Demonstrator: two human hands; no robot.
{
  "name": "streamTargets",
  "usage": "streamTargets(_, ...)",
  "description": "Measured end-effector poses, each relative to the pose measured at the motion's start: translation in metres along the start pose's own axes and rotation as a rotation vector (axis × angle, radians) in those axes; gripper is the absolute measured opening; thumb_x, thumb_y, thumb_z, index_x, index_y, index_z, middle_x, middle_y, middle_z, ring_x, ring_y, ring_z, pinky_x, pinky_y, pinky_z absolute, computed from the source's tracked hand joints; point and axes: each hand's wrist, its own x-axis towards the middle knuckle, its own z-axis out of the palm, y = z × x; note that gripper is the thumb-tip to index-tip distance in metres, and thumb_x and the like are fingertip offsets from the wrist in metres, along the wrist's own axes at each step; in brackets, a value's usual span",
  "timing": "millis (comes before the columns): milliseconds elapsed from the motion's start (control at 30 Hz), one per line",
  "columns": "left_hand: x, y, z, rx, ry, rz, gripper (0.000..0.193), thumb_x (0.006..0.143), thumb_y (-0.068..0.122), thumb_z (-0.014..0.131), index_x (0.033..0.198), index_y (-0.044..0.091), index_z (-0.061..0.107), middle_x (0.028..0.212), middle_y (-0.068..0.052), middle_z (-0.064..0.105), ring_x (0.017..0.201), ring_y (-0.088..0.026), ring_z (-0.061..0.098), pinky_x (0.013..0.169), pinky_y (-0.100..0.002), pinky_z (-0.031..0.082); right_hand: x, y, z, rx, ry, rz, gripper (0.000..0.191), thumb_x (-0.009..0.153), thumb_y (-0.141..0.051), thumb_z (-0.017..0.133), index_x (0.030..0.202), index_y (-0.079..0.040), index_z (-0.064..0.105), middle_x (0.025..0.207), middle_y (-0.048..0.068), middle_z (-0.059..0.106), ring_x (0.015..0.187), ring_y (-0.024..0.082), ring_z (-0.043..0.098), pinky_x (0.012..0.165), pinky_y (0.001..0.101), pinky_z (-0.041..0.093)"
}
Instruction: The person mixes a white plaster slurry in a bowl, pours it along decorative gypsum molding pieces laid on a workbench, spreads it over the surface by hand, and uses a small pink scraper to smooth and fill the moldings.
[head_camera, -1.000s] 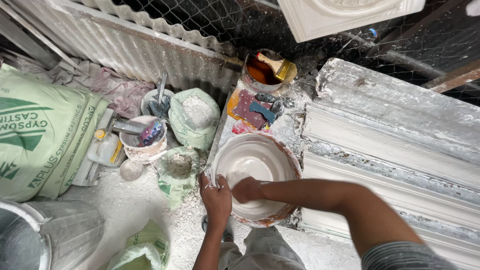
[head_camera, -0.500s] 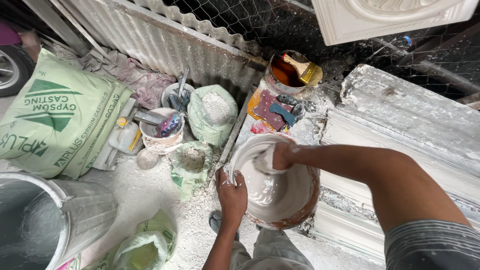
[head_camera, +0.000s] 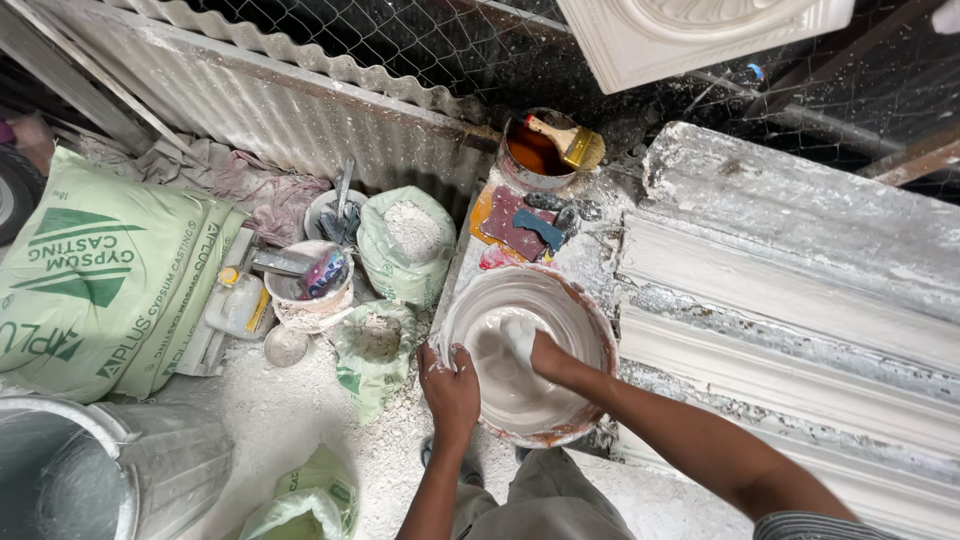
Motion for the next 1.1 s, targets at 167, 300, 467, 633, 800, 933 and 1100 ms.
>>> streamTargets(167, -0.001, -0.008, 0.004, 0.049, -0.006, 0.03, 0.054, 0.095, 0.019, 0.057, 0.133, -0.019, 0.048, 0.135, -0.04, 0.051, 0.128, -0.053, 0.048, 0.112, -0.053, 0.036, 0.01, -0.064, -0.026, 0.161, 0.264, 0.145, 0.051, 0.108, -0.032, 0.059, 0.069, 0.002, 0.061, 0.062, 0.006, 0.052, 0.06, 0.012, 0.045, 0.055, 0.0364, 0.04)
streamTargets(300, -0.003, -0.011, 0.003, 0.043, -0.041, -0.006, 0.057, 0.095, 0.02, 0.057, 0.136, -0.018, 0.045, 0.139, -0.04, 0.049, 0.131, -0.052, 0.047, 0.114, -0.052, 0.035, 0.011, -0.084, -0.03, 0.383, 0.405, 0.202, 0.046, 0.099, -0.029, 0.061, 0.063, -0.002, 0.056, 0.053, 0.004, 0.055, 0.048, 0.013, 0.048, 0.047, 0.0364, 0.039)
streamTargets(467, -0.008, -0.024, 0.006, 0.062, -0.045, 0.006, 0.06, 0.096, 0.021, 0.058, 0.137, -0.02, 0.043, 0.143, -0.043, 0.044, 0.136, -0.054, 0.042, 0.116, -0.052, 0.032, -0.006, -0.074, -0.022, 0.05, 0.367, 0.248, 0.027, 0.09, -0.019, 0.068, 0.068, -0.004, 0.061, 0.059, 0.007, 0.058, 0.058, 0.014, 0.053, 0.057, 0.0352, 0.046)
streamTargets(633, -0.006, -0.044, 0.017, 0.124, 0.007, 0.025, 0.062, 0.097, 0.024, 0.06, 0.136, -0.023, 0.044, 0.143, -0.044, 0.044, 0.139, -0.053, 0.042, 0.12, -0.05, 0.032, -0.011, -0.058, -0.036, 0.08, 0.629, -0.013, 0.031, 0.097, -0.024, 0.064, 0.077, 0.0, 0.062, 0.066, 0.015, 0.06, 0.061, 0.023, 0.051, 0.059, 0.0416, 0.044)
streamTargets(800, -0.005, -0.04, 0.017, 0.101, 0.002, 0.064, 0.063, 0.096, 0.022, 0.06, 0.136, -0.024, 0.043, 0.141, -0.045, 0.045, 0.135, -0.055, 0.043, 0.117, -0.051, 0.032, -0.013, -0.055, -0.029, -0.212, 0.291, 0.024, 0.027, 0.096, -0.028, 0.066, 0.097, 0.0, 0.068, 0.081, 0.02, 0.068, 0.072, 0.032, 0.068, 0.065, 0.0424, 0.052)
streamTargets(933, -0.006, -0.024, 0.011, 0.04, -0.03, 0.014, 0.065, 0.093, 0.023, 0.06, 0.138, -0.021, 0.042, 0.141, -0.042, 0.046, 0.133, -0.053, 0.045, 0.116, -0.051, 0.034, -0.017, -0.069, -0.044, -0.337, 0.121, 0.27, 0.033, 0.1, -0.031, 0.067, 0.105, 0.001, 0.073, 0.09, 0.023, 0.073, 0.079, 0.036, 0.071, 0.074, 0.044, 0.054)
streamTargets(1100, -0.006, -0.012, 0.004, 0.113, -0.064, 0.02, 0.068, 0.094, 0.022, 0.062, 0.138, -0.023, 0.038, 0.142, -0.045, 0.042, 0.136, -0.054, 0.039, 0.114, -0.052, 0.032, -0.053, -0.106, -0.095, -0.159, 0.116, -0.142, 0.047, 0.092, -0.022, 0.066, 0.135, -0.006, 0.059, 0.116, 0.02, 0.064, 0.098, 0.031, 0.07, 0.081, 0.041, 0.058)
